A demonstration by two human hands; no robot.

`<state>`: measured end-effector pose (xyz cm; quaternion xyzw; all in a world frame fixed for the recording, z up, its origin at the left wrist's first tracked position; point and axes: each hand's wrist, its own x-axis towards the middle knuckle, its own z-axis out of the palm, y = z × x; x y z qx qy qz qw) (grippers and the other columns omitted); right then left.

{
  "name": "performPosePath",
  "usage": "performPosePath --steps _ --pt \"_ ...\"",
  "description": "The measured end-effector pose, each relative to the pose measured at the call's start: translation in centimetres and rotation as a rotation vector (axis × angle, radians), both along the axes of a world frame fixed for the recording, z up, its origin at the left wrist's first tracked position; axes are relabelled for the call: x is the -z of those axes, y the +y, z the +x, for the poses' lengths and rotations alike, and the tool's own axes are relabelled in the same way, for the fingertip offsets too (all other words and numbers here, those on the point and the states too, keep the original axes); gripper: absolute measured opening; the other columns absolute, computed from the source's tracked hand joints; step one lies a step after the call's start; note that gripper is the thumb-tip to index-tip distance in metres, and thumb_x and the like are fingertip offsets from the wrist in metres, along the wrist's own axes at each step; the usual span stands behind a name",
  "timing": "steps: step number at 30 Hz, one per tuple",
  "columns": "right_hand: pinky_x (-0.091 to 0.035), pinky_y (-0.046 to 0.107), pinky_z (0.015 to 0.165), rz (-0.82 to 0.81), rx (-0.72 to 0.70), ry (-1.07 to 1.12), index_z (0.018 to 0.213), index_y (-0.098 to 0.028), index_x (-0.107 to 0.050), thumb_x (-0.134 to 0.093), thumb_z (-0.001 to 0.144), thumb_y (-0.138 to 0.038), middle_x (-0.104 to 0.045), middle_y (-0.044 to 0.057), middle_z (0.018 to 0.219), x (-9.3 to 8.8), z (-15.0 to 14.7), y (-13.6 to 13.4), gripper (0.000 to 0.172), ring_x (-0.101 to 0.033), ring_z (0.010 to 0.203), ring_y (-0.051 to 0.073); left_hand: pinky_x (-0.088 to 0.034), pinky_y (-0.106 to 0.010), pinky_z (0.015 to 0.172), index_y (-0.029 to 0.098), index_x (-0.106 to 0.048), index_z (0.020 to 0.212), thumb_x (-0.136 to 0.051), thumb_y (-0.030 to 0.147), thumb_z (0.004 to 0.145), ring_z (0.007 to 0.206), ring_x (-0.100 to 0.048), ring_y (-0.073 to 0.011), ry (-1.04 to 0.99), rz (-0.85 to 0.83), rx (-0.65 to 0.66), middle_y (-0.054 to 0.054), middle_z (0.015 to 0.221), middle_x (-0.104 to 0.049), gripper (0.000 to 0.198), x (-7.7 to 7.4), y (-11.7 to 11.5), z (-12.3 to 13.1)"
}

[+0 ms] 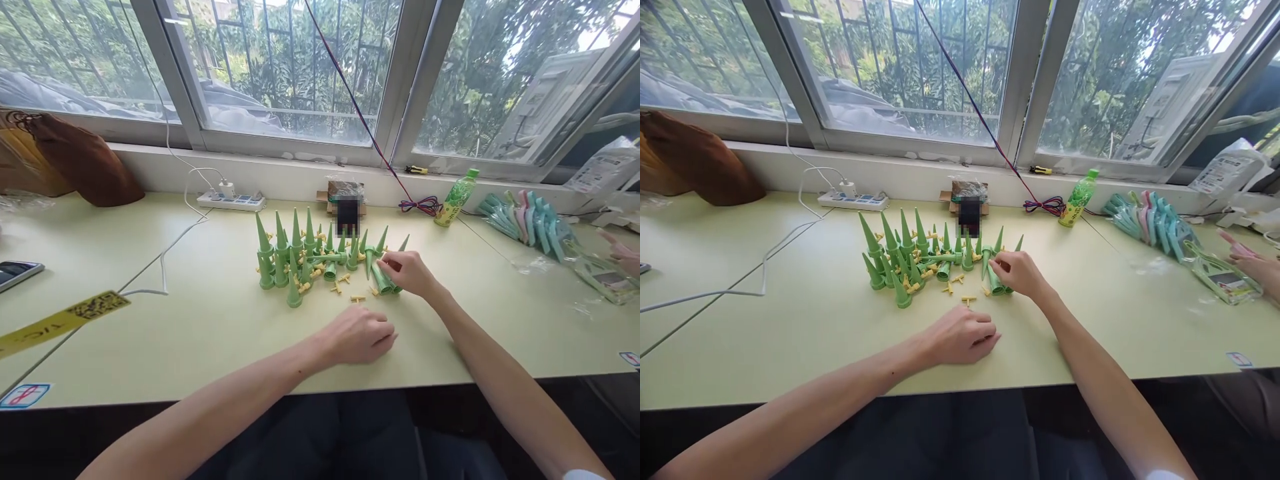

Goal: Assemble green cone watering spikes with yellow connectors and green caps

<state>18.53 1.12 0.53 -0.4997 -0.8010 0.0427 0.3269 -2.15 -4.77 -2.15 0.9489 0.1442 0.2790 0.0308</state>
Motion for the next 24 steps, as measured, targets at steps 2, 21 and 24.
performPosePath --steps 2,21,24 --pt "-0.031 0.024 0.054 -0.052 0.017 0.011 0.064 -0.018 -0.056 -0.053 0.091 -0.035 -0.048 -0.003 0.051 0.1 0.2 0.2 0.032 -0.037 0.049 0.01 -0.019 -0.03 0.047 0.017 -0.043 0.054 -0.048 0.024 0.092 0.044 -0.032 -0.0086 -0.006 -0.051 -0.047 0.001 0.052 -0.047 0.039 -0.2 0.4 -0.1" --pt "-0.042 0.027 0.063 -0.301 0.17 -0.038 0.08 -0.02 -0.059 -0.06 0.073 -0.024 -0.067 -0.001 0.062 0.0 0.9 0.6 0.008 -0.059 0.058 0.015 -0.033 -0.025 0.058 0.017 -0.057 0.068 -0.047 0.022 0.092 0.059 -0.048 -0.0117 -0.013 -0.323 -0.209 -0.001 0.069 -0.057 0.027 -1.1 1.6 -0.4" --pt "-0.041 0.027 0.063 -0.314 0.185 -0.009 0.08 -0.02 -0.056 -0.058 0.071 -0.021 -0.065 -0.002 0.061 -0.3 0.8 0.5 0.01 -0.058 0.057 0.015 -0.033 -0.025 0.059 0.017 -0.058 0.069 -0.046 0.022 0.093 0.06 -0.048 -0.0117 -0.018 -0.333 -0.208 -0.002 0.07 -0.057 0.027 -1.2 1.6 -0.4"
